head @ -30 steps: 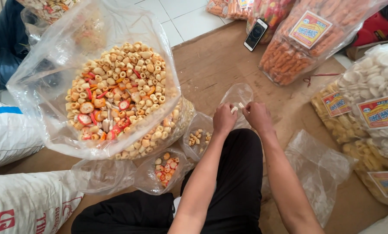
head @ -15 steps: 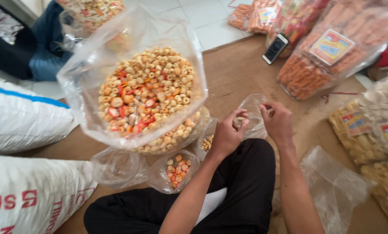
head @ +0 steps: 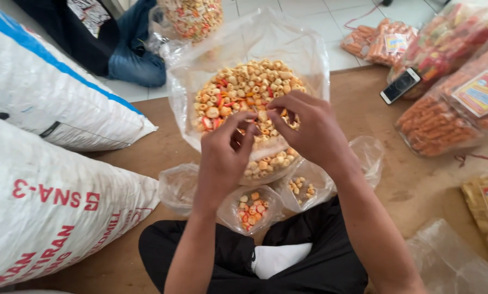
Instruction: The person sits on the floor and uses both hands to pick ring-shaped snacks from a large transparent bag and place them into smaller plastic bags. The person repeatedly reaches into the large bag, selects snacks, and transfers them to the smaller bags positioned on the floor.
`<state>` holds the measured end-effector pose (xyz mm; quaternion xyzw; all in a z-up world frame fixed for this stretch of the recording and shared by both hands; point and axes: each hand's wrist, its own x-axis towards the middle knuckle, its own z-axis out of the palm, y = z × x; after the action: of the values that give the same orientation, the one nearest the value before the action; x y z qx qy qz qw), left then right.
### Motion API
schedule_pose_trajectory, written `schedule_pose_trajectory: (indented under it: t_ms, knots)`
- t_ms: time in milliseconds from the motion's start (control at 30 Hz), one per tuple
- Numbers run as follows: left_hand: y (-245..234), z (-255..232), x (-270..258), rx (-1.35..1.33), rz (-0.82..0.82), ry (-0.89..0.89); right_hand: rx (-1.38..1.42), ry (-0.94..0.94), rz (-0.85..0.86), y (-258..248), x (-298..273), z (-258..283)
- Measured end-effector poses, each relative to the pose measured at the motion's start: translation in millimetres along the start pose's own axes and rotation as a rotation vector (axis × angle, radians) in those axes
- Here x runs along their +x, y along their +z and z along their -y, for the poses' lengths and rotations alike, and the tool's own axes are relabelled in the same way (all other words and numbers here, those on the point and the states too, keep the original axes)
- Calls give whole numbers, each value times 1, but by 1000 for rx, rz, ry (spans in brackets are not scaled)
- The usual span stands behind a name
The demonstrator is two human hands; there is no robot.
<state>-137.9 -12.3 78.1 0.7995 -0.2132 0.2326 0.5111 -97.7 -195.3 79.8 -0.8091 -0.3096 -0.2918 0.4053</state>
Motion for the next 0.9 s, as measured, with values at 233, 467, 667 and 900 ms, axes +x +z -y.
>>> schedule_pose_trajectory:
  t_ms: [233, 467, 667, 900]
  knots:
    - [-15, 115, 50, 668, 366, -425, -312, 104, 636, 88, 54, -42]
    - [9, 114, 52, 877, 535, -462, -632, 131, 708, 163, 49, -116]
    - [18, 125, 49, 942, 519, -464, -625, 130, 638, 179, 41, -132]
    - [13, 129, 46, 946, 529, -402, -405, 264, 576, 120, 51, -78]
